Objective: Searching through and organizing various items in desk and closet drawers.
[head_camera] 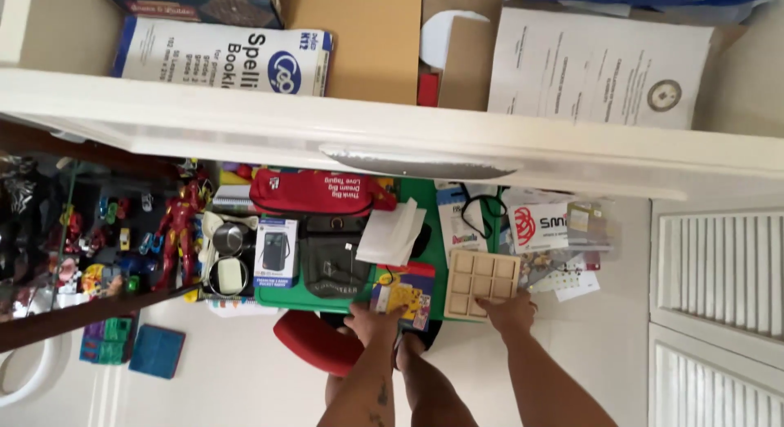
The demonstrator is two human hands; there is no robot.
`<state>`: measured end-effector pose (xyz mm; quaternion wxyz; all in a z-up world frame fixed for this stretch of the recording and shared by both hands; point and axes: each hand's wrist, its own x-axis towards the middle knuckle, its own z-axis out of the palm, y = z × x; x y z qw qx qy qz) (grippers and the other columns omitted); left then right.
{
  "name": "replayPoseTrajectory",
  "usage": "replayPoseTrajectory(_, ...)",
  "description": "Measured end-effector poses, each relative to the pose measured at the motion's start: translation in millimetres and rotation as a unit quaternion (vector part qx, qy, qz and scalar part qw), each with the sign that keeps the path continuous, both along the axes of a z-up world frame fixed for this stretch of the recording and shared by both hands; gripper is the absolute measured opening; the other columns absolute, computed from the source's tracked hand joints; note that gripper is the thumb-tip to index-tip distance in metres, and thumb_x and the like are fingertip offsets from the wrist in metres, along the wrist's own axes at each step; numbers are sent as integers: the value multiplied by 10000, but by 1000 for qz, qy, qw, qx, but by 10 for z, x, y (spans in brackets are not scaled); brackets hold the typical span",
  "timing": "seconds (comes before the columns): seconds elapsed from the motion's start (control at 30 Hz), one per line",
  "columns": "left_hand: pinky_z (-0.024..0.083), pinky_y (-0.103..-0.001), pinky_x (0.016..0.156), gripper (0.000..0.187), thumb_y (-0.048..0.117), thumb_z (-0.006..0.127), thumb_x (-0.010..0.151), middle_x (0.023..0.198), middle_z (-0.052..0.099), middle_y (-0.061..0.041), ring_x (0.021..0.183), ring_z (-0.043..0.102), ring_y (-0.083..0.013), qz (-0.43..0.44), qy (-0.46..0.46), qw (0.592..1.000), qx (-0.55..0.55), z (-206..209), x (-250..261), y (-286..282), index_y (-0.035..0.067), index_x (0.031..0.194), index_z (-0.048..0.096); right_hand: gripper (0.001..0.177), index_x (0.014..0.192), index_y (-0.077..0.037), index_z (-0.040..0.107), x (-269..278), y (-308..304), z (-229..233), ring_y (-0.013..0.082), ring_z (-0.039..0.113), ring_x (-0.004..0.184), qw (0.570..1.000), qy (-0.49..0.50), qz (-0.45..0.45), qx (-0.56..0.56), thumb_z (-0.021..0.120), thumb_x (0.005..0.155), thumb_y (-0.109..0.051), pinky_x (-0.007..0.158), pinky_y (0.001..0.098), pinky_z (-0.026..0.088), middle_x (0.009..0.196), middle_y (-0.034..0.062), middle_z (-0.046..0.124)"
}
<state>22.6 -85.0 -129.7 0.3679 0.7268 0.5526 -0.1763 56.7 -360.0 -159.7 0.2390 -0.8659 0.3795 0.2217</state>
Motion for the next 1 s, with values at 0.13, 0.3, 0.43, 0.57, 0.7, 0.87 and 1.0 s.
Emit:
replayPoseTrajectory(0.13, 557, -469, 945, 963, 357, 1011, 475, 1125, 680, -146, 1099, 686, -399, -6, -100, 994, -34, -508, -297, 100, 68, 1237, 497, 1006, 1347, 5, 532, -52, -30, 124, 421, 510, 1334, 999, 7, 22, -45, 966, 592, -498, 1094, 476, 461, 1361, 275, 588)
replayPoseTrajectory(0.3, 566, -427, 860, 555, 331, 845, 824, 1150, 664, -79, 1066, 690, -271, 29, 26, 917, -396, -31, -488, 305, 143, 1307, 644, 652, 1273, -31, 655, -311, -268, 117, 333, 715, 1059, 985, -47, 6, 169, 880, 765, -372, 886, 435, 570, 1191, 174, 766)
replayPoseTrajectory(0.43, 600, -406, 896, 514, 208, 810, 893, 1197, 662, -41, 1068, 637, -276, -30, 73, 876, -476, 589, -498, 576, 162, 1373, 633, 543, 1333, -72, 635, -399, -392, 664, 293, 717, 1031, 929, -56, -71, 359, 785, 838, -235, 841, 470, 613, 1193, 128, 750)
replayPoseTrajectory(0.57, 625, -460, 945, 562, 55, 787, 878, 1269, 718, -64, 1145, 701, -273, -57, 63, 811, -579, 1241, -311, 776, 104, 1397, 577, 511, 1430, -124, 532, -349, -385, 1478, 297, 684, 1135, 856, 17, -184, 482, 652, 937, -178, 891, 546, 632, 1318, 97, 667)
replayPoseTrajectory(0.7, 638, -497, 916, 621, -46, 771, 801, 1241, 713, -125, 1094, 733, -301, -124, -73, 772, -619, 2356, 228, 879, 132, 1340, 519, 476, 1442, -121, 525, -130, -143, 2448, 315, 671, 1180, 808, 12, -184, 559, 593, 972, -157, 906, 591, 627, 1351, 106, 647)
replayPoseTrajectory(0.87, 657, -517, 817, 444, 58, 761, 833, 1135, 732, -114, 990, 750, -289, -94, -220, 810, -535, 3646, 904, 899, 32, 1257, 633, 463, 1416, -80, 548, 249, 275, 3332, 321, 674, 1184, 739, -74, -119, 658, 550, 958, -144, 921, 580, 618, 1344, 112, 656)
replayPoseTrajectory(1.0, 426, -360, 674, 378, 235, 755, 1028, 942, 668, -72, 840, 532, -198, -229, -370, 842, -319, 4118, 1295, 1003, -82, 1233, 729, 436, 1402, -25, 537, 676, 668, 4077, 397, 669, 1141, 709, -162, -99, 679, 491, 1000, -188, 916, 585, 596, 1327, 177, 666)
